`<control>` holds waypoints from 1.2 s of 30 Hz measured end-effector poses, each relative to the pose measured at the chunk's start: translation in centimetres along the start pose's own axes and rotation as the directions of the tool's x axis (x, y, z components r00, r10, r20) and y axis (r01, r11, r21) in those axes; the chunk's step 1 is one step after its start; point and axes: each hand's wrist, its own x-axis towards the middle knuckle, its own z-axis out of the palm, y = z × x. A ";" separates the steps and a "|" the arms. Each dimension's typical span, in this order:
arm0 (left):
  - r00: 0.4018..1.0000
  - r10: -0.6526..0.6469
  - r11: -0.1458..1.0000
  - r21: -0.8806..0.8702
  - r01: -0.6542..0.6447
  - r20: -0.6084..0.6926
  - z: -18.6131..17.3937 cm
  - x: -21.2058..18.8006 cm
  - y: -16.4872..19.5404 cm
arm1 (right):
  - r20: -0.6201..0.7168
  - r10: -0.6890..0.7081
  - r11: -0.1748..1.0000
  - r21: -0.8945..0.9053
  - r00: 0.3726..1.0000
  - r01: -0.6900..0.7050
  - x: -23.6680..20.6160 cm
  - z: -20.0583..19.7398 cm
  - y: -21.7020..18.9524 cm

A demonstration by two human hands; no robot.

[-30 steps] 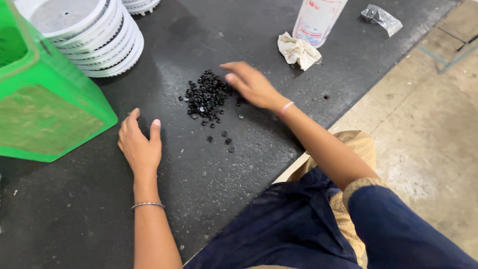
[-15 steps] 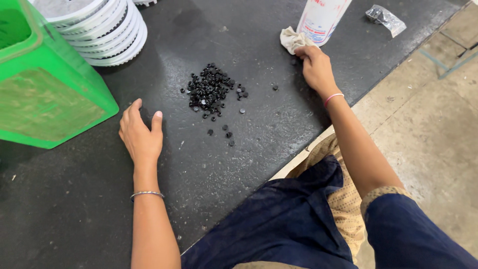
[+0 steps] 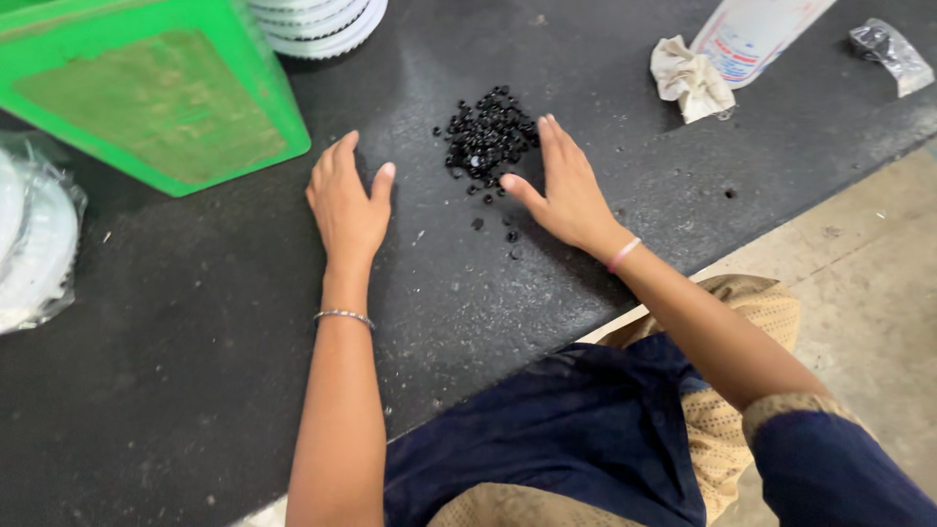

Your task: The person gathers small black plastic parts on a workbench, pours them into a green bin, then transfers some into a small plastic bag and seals it. They unwrap a white plastic lamp housing, separate its two halves, and wipe the interior of each half with a cloth.

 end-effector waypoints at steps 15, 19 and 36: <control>0.983 -0.045 0.957 -0.290 -0.009 -0.177 -1.5 0.9 1.3 | 0.216 -0.546 0.801 -0.150 0.810 0.580 1.0 0.3 -6.9; 0.985 -0.064 0.954 -0.299 0.014 -0.158 -1.9 0.8 1.8 | 0.110 -0.547 0.805 -0.203 0.830 0.558 5.0 1.0 -5.9; 0.980 -0.168 0.922 -0.370 0.117 -0.109 -1.9 1.0 0.4 | 0.199 -0.508 0.814 -0.206 0.838 0.543 10.2 3.1 -6.6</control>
